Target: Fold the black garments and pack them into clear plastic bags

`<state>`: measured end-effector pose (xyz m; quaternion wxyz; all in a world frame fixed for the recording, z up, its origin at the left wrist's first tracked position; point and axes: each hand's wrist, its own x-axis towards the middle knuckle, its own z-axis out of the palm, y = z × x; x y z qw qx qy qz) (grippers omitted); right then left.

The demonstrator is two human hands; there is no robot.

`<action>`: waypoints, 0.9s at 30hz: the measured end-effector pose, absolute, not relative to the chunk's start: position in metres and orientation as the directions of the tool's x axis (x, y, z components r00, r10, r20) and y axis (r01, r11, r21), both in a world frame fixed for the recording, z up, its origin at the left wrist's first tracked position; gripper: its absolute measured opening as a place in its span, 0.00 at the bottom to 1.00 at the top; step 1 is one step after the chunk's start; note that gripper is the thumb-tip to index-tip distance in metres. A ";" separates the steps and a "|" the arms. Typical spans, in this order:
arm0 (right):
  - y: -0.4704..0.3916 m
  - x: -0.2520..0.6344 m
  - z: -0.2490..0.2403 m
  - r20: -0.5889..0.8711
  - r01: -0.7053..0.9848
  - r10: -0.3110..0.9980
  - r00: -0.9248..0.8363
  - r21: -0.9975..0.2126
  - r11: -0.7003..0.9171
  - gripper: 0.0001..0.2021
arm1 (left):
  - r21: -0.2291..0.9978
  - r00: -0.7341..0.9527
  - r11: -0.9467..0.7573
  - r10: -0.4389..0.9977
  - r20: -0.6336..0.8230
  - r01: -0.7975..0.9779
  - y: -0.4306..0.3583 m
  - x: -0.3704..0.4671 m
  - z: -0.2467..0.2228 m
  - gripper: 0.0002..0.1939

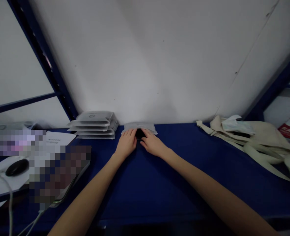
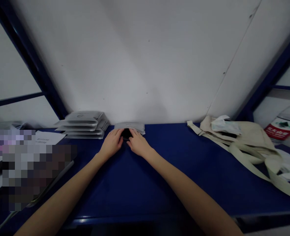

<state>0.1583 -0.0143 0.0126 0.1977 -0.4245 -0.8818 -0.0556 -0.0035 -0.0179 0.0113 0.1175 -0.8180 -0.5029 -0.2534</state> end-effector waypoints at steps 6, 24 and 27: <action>0.003 0.166 0.001 0.385 0.816 0.743 -0.548 0.049 0.576 0.16 | 0.130 0.189 -0.321 0.789 0.584 0.938 -0.015 -0.005 0.009 0.15; 0.004 0.199 0.048 0.179 0.332 0.853 -0.490 -0.867 0.372 0.16 | 0.492 0.040 -0.285 0.891 0.451 0.823 0.008 -0.032 -0.003 0.17; 0.001 0.212 0.055 0.126 0.090 0.844 -0.522 -0.975 0.202 0.15 | 0.502 0.019 -0.239 0.915 0.403 0.831 0.006 -0.034 -0.002 0.15</action>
